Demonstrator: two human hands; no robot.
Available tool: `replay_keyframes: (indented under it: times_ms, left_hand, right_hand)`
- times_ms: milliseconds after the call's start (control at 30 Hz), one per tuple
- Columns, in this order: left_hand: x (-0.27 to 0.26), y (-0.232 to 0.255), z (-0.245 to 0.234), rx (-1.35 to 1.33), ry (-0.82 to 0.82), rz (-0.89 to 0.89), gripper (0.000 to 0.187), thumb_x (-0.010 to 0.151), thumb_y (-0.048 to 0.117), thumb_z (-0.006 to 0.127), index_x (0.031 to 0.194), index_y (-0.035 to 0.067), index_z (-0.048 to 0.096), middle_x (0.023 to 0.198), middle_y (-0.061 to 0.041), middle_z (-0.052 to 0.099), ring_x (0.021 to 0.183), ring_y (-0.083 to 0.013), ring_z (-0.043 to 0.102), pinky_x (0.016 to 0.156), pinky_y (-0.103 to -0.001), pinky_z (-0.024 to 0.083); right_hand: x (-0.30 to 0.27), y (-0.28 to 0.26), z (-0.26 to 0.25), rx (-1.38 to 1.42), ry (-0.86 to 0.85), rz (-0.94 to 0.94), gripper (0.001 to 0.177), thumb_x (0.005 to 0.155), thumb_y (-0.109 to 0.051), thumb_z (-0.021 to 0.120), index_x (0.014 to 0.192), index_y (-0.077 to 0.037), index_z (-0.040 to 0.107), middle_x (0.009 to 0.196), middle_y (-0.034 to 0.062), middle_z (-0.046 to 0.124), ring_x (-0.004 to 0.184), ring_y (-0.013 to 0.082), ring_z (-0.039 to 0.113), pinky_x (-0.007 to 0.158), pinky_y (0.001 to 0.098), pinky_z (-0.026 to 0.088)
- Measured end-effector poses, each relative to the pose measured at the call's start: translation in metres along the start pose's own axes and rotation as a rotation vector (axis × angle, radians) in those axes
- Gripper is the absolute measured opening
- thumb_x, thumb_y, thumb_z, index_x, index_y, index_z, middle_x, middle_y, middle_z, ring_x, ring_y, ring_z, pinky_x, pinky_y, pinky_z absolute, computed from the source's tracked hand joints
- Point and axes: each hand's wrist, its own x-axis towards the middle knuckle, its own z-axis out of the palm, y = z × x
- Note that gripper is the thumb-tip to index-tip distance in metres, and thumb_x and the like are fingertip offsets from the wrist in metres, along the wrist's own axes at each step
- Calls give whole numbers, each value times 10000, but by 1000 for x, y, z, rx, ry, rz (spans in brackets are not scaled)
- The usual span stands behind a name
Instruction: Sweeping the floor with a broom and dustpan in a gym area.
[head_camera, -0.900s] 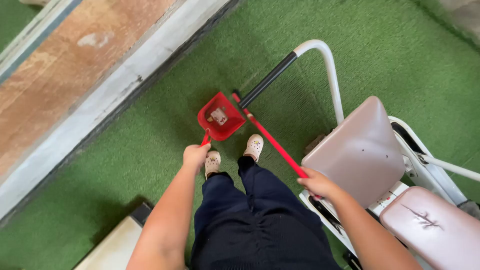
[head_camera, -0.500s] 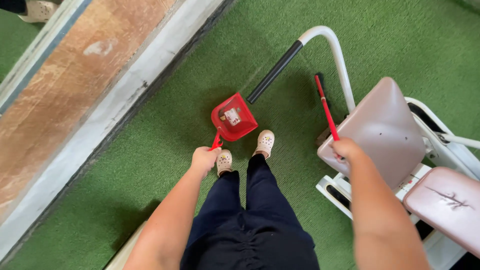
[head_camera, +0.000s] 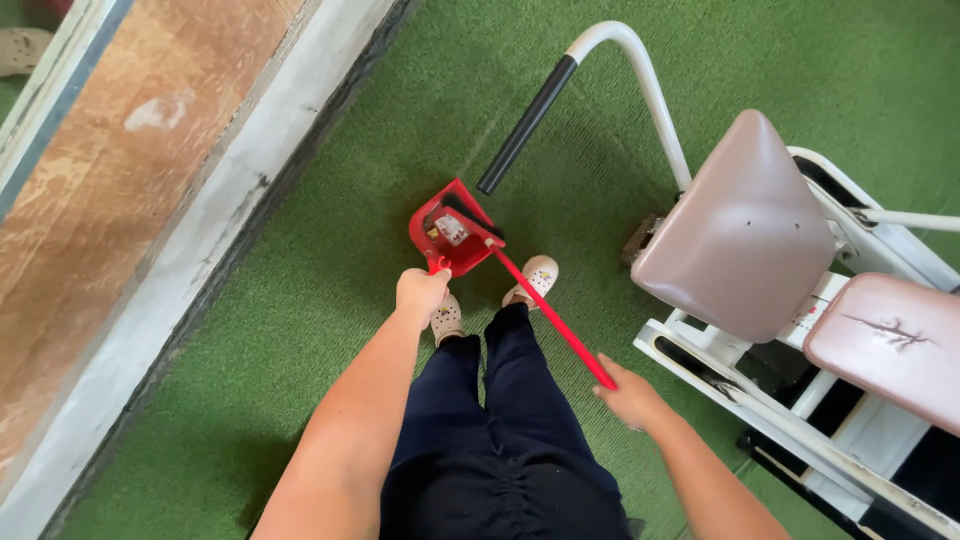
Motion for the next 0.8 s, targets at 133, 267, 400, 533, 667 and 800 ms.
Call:
replay_keyframes:
  times_ms: [133,267,400,533,667,800]
  left_hand:
    - [-1,7,-2,-48,-17,-20,316,874,248,749,755,-41,708,700,-136,708,570,-216,660,544,-375,513]
    - [-6,5,-7,-15,-13,-7,328,876,269,752,754,-32,709,703,-129,710,582,-219,658,559,-380,509]
    - [-13,-2,-9,44,-12,8,354,879,306,753,753,-23,719,705,-125,715,591,-218,664,583,-379,521]
    - [-9,-11,-12,44,-28,22,346,875,313,747,762,-12,721,704,-119,718,594,-218,669,589,-381,529]
    - [-12,-15,-11,48,-33,29,354,875,317,751,773,-22,729,712,-130,720,605,-222,673,595,-381,526]
    - [-7,-16,-17,51,-22,9,358,878,324,748,794,-24,737,728,-141,725,619,-235,680,602,-387,530]
  right_hand:
    - [28,67,1,-96,214,-284,759,916,-351,750,1554,-254,350,1213,247,663,1075,391,641,895,485,502]
    - [37,26,-32,486,57,170,651,969,-233,615,1556,-272,335,653,82,476,484,210,458,426,373,368]
    - [107,10,0,922,115,153,227,965,-172,617,1172,-127,533,627,-15,432,462,109,412,388,299,324]
    - [93,-49,63,630,74,85,265,969,-166,652,1170,-12,574,636,30,534,461,145,522,401,337,429]
    - [15,-79,64,477,-78,17,678,934,-173,616,1548,-188,331,615,41,522,435,176,493,387,338,417]
    - [-1,-39,29,688,-126,41,701,940,-206,626,1595,-197,376,636,-2,464,433,131,399,368,306,333]
